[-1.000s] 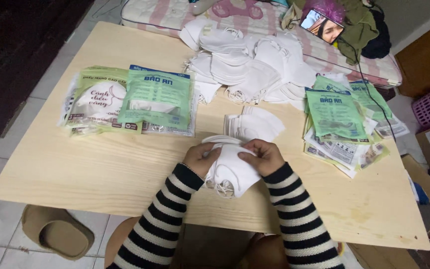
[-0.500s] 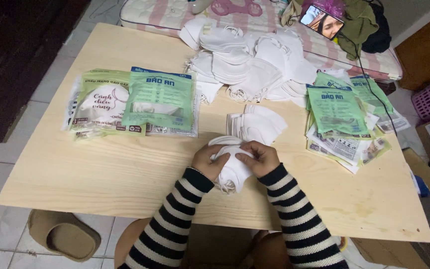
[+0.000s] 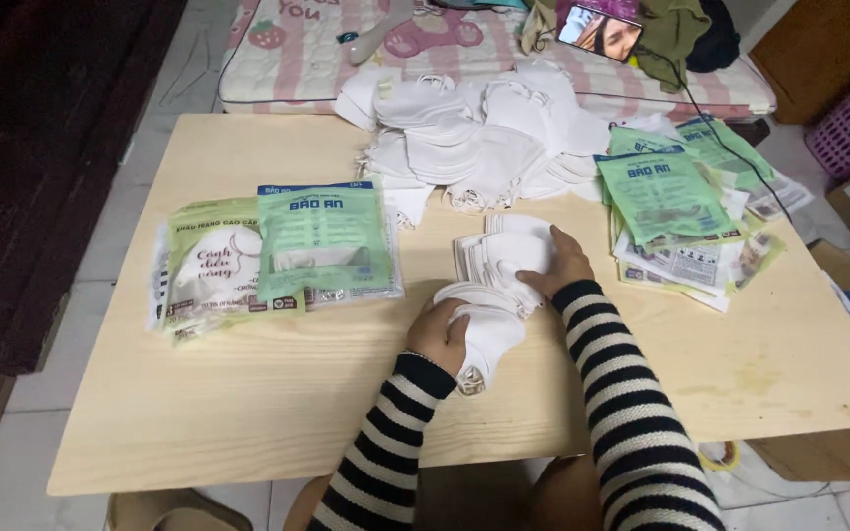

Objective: Stacking and aligning white face masks on a wooden table for packaging

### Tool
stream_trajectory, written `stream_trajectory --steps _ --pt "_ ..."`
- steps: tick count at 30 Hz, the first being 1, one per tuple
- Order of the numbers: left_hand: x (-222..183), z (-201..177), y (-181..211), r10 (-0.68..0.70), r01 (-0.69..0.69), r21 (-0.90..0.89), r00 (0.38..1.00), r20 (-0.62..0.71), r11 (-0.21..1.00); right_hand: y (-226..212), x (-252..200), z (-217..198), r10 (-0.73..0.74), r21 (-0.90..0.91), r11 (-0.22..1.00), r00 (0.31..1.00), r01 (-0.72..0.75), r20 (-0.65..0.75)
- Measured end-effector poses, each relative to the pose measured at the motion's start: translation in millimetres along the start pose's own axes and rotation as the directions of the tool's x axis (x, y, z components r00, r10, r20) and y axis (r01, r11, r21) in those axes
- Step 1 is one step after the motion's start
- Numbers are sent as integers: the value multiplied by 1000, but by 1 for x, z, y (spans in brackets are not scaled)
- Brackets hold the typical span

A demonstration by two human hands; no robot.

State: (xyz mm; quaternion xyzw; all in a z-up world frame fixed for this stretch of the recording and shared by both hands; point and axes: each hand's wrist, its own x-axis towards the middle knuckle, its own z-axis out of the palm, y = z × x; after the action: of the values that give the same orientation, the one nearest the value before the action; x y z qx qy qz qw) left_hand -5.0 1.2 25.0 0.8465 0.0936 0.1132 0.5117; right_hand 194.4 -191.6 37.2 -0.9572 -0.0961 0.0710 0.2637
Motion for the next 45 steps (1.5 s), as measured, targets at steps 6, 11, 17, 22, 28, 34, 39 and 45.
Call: stream_trajectory --steps 6,11,17,22,28,34,39,45 --pt "15 20 -33 -73 72 -21 995 -66 997 14 16 9 49 -49 998 997 -46 63" --pt "27 25 -54 -319 318 -161 948 21 934 15 7 17 -182 -211 967 966 142 -183" --pt "38 43 -75 -456 455 -150 890 30 878 9 -17 -5 -165 159 962 939 220 -303" --pt "12 8 42 -443 444 -12 893 -79 896 25 -11 -39 -209 286 880 849 380 -486" --pt "1 33 17 -139 175 76 929 -344 982 31 -40 -50 -341 808 499 928 312 -148" --pt "-1 23 26 -358 161 -587 903 -236 794 31 -46 3 -419 854 494 906 164 69" --pt "-11 12 36 -292 30 -778 935 -200 627 20 -50 16 -371 863 490 925 120 82" --pt "-11 7 27 -208 -3 -831 968 -142 556 -2 -71 8 -293 925 379 951 17 102"
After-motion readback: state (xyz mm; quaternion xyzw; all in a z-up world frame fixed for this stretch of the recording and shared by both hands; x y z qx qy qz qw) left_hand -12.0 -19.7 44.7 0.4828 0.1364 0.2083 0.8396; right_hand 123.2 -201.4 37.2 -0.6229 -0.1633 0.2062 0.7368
